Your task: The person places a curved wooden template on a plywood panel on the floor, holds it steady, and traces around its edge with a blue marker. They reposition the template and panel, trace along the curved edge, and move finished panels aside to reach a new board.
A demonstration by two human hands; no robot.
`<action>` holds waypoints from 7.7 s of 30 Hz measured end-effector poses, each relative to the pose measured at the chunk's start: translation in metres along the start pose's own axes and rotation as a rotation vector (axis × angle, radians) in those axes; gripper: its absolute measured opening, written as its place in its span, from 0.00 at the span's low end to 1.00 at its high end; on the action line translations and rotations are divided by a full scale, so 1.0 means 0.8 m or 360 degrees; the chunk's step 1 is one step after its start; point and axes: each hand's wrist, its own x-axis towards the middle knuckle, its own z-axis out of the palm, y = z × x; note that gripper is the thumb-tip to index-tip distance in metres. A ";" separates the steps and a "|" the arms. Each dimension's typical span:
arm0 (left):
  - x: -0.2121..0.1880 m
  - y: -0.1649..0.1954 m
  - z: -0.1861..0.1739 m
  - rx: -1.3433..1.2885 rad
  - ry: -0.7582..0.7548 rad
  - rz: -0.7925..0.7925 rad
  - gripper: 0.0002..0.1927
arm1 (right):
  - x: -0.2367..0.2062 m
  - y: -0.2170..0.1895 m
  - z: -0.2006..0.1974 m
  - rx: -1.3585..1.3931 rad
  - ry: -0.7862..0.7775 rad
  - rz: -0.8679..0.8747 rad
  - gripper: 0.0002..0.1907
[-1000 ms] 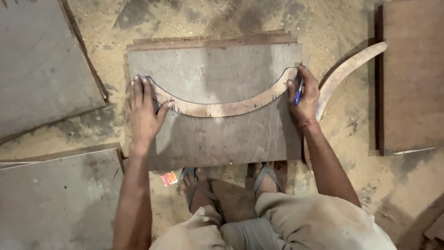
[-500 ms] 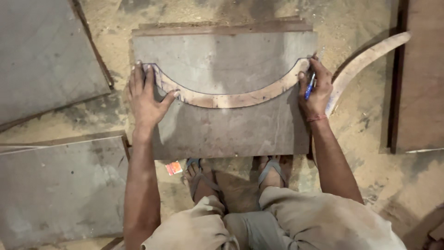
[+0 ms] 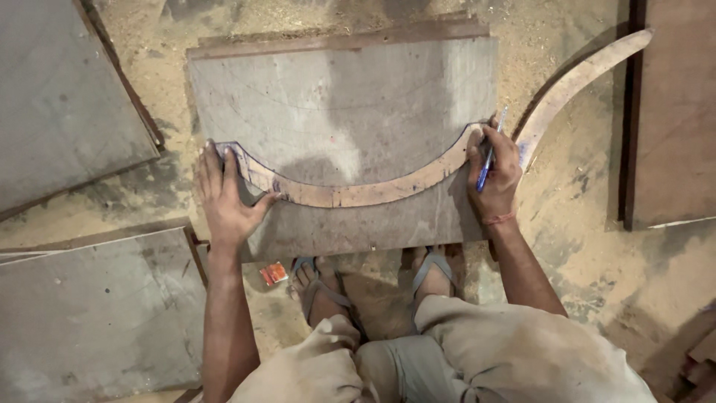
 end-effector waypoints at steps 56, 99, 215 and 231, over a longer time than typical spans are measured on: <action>-0.011 -0.016 0.008 -0.0056 0.0178 0.0052 0.59 | -0.007 0.001 0.006 -0.0024 0.0009 -0.0041 0.17; 0.006 0.022 -0.049 0.0247 -0.0137 -0.0136 0.50 | -0.019 -0.004 0.013 -0.0337 -0.0194 -0.0257 0.22; -0.011 0.249 0.002 0.0378 -0.1078 0.0239 0.38 | 0.192 -0.001 -0.041 0.0034 -0.1646 -0.0502 0.04; -0.007 0.256 0.003 0.0380 -0.1168 0.0203 0.41 | 0.202 0.023 -0.055 -0.0084 -0.1538 -0.0156 0.09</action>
